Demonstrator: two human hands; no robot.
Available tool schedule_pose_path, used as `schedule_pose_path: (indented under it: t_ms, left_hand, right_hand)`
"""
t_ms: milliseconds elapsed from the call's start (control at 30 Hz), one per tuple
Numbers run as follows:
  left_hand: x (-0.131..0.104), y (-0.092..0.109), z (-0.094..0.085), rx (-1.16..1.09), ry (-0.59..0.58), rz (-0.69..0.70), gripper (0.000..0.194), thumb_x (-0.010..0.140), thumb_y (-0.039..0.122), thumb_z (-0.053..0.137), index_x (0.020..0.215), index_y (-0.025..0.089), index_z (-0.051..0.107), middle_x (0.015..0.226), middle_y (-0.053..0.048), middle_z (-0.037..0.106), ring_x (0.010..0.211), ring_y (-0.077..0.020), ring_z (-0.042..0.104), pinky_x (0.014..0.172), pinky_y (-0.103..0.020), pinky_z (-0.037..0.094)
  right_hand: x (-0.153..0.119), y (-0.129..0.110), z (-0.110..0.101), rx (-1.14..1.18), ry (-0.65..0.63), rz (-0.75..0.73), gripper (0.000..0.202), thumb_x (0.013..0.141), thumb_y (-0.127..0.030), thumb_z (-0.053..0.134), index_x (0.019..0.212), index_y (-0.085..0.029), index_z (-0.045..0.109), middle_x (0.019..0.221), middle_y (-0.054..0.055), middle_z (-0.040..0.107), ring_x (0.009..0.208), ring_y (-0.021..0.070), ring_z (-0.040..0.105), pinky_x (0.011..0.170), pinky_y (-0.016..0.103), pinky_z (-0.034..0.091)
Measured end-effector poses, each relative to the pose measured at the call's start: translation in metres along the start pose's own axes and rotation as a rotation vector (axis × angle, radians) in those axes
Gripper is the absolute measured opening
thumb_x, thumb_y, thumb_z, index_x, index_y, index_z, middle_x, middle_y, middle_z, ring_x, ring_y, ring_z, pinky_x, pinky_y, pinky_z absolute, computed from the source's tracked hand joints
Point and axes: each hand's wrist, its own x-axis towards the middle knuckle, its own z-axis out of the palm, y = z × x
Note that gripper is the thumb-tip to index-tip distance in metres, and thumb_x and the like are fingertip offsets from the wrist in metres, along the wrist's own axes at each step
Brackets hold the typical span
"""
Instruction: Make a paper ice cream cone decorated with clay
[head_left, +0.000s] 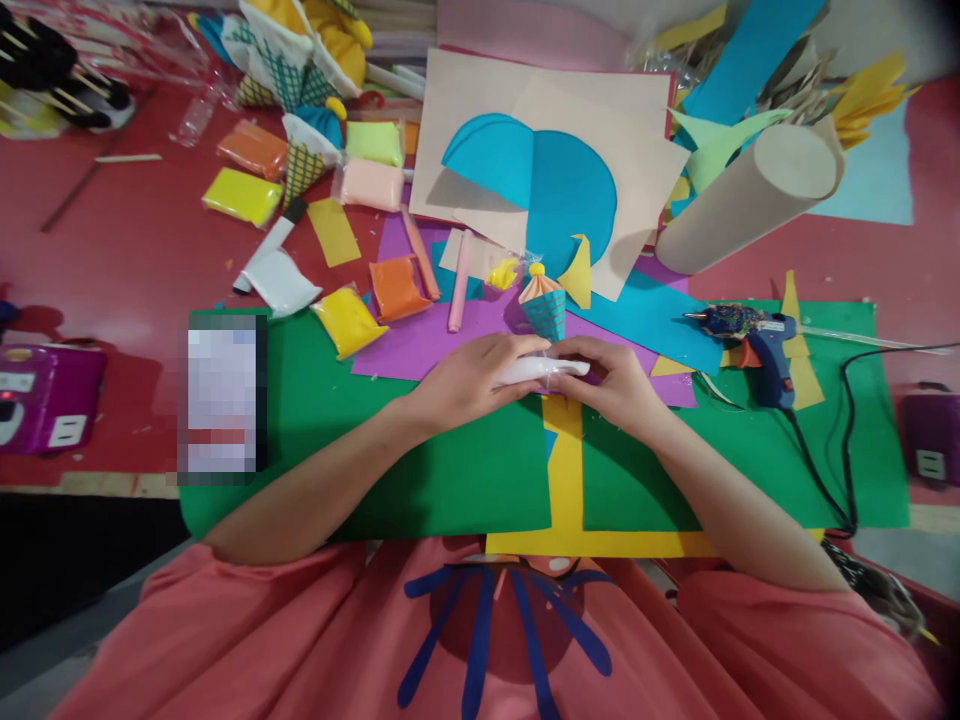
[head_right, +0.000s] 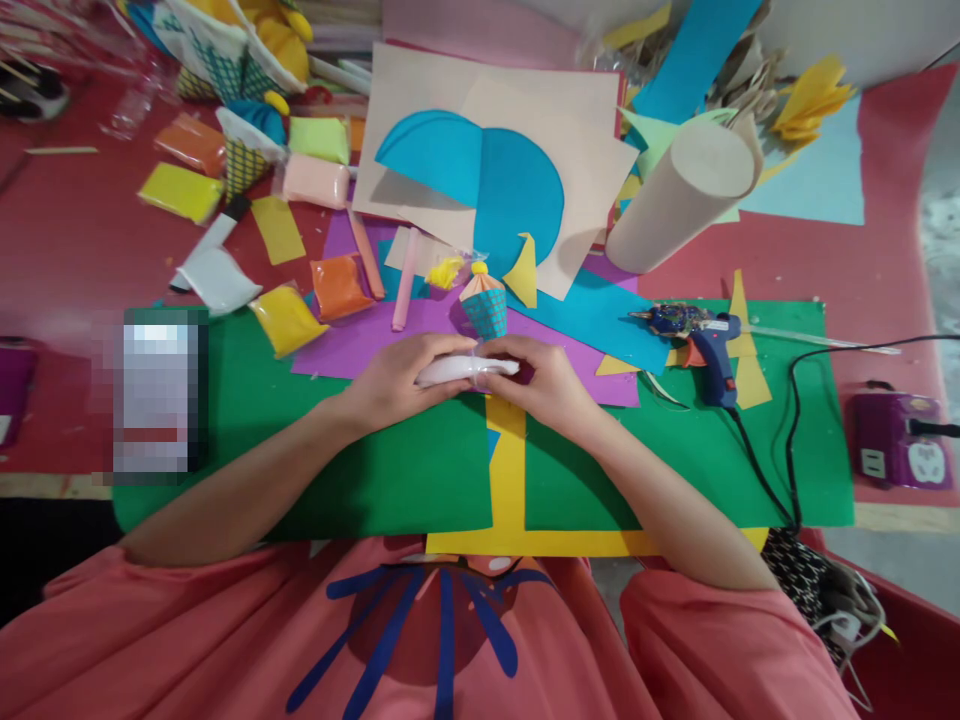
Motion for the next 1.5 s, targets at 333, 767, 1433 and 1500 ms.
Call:
schedule_pose_path:
  t_ms: [333,767,1433,1500]
  left_hand:
    - [-0.002,0.003,-0.002,-0.004,0.071,-0.085,0.048,0.093,0.057,0.050,0.125,0.022,0.057,0.120,-0.008,0.070,0.111,-0.0209,0.067,0.093,-0.032,0.055]
    - [0.000,0.003,0.001,-0.050,-0.042,-0.047,0.047,0.093,0.052,0.053,0.127,0.019,0.056,0.119,-0.009,0.070,0.112,-0.0224,0.067,0.094,-0.033,0.055]
    - [0.001,0.001,0.003,-0.160,-0.074,-0.112,0.062,0.091,0.058,0.053,0.138,0.019,0.043,0.130,-0.013,0.062,0.113,-0.0231,0.065,0.091,-0.032,0.055]
    - [0.001,0.002,0.002,-0.197,-0.094,-0.111,0.066,0.090,0.060,0.053,0.141,0.019,0.039,0.131,-0.014,0.061,0.113,-0.0235,0.065,0.091,-0.034,0.055]
  right_hand:
    - [0.001,-0.003,-0.006,0.045,0.110,0.018,0.016,0.081,-0.034,0.071,0.083,-0.020,0.077,0.081,0.004,0.076,0.071,0.0161,0.067,0.062,0.028,0.051]
    - [0.000,-0.001,0.000,-0.018,-0.005,-0.014,0.035,0.079,-0.052,0.073,0.087,-0.017,0.076,0.086,0.008,0.075,0.072,0.0163,0.066,0.063,0.027,0.051]
    - [0.000,0.004,0.000,-0.106,-0.026,-0.161,0.027,0.087,-0.044,0.068,0.093,-0.019,0.072,0.093,0.008,0.074,0.085,0.0183,0.069,0.072,0.029,0.055]
    - [-0.002,0.003,0.001,-0.121,-0.034,-0.178,0.022,0.089,-0.038,0.066,0.098,-0.019,0.072,0.100,0.009,0.076,0.092,0.0191,0.071,0.078,0.030,0.056]
